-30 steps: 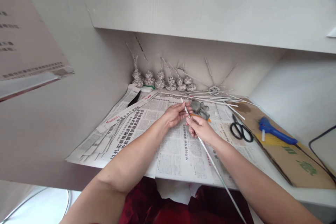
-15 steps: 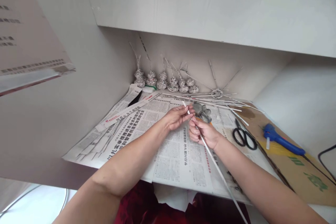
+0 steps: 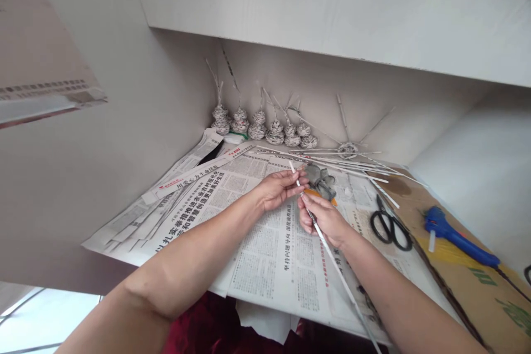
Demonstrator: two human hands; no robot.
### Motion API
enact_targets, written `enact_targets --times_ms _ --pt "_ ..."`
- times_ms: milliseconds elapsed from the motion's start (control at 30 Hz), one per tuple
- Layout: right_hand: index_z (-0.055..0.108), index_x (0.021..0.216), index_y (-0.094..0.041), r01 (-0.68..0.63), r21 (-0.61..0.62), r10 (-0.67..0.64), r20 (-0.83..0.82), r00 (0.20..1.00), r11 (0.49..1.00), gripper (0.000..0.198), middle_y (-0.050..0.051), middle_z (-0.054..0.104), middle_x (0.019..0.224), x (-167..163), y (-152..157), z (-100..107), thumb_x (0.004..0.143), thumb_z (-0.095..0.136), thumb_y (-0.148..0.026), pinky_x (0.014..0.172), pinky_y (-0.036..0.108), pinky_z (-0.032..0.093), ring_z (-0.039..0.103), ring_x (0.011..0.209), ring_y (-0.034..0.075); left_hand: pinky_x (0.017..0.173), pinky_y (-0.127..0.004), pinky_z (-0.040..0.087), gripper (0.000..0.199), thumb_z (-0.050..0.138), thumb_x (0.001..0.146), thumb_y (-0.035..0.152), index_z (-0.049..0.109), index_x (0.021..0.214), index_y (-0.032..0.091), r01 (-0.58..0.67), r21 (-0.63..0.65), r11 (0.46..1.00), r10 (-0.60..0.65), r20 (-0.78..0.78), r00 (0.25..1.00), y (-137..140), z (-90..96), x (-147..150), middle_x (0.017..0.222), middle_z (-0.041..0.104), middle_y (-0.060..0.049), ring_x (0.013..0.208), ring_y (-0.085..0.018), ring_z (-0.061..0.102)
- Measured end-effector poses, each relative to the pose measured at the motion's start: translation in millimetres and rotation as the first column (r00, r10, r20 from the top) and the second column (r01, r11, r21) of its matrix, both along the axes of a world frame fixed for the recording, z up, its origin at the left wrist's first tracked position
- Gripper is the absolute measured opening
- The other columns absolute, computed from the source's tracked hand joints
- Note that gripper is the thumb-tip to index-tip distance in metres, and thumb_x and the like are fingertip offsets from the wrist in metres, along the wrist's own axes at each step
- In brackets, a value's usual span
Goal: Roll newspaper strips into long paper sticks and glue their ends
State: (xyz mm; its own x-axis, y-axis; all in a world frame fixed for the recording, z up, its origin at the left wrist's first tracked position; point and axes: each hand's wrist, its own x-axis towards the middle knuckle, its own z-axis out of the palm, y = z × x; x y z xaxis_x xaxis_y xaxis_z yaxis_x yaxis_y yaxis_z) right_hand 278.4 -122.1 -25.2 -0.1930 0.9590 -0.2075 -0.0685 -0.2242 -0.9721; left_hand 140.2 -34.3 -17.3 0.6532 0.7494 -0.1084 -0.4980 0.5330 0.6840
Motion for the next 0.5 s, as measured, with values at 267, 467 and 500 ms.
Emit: enact_targets --times_ms 267,467,500 --pt "0.049 0.078 -0.020 0.084 0.116 -0.110 0.235 0.966 0.990 0.039 -0.006 0.047 0.047 -3.1 -0.7 0.2 0.081 0.050 -0.059 0.037 0.020 0.032 0.046 0.037 0.010 0.064 -0.018 0.056 0.012 0.057 0.083 0.008 0.068 0.089 0.007 -0.009 0.007 1.000 0.009 -0.039 0.999 -0.1 -3.5 2.2 0.079 0.069 -0.011 0.072 -0.013 0.068" --pt "0.045 0.078 -0.023 -0.054 -0.033 0.050 -0.112 0.993 0.998 0.035 -0.009 0.036 0.045 -0.6 -3.6 7.5 0.084 0.046 -0.057 0.035 0.021 0.030 0.042 0.037 0.011 0.067 -0.019 0.056 0.014 0.056 0.083 0.007 0.068 0.089 0.007 0.000 0.005 1.000 0.000 -0.008 1.000 -1.6 -0.5 1.7 0.083 0.070 -0.011 0.075 -0.014 0.068" --pt "0.047 0.080 -0.022 -0.049 -0.031 0.047 -0.067 0.997 0.998 0.036 -0.008 0.039 0.046 0.6 -3.8 8.6 0.084 0.046 -0.058 0.036 0.022 0.032 0.044 0.038 0.011 0.066 -0.019 0.056 0.014 0.056 0.083 0.008 0.068 0.090 0.008 -0.008 0.007 1.000 0.008 -0.012 1.000 -1.2 -0.4 1.6 0.083 0.070 -0.011 0.074 -0.014 0.069"
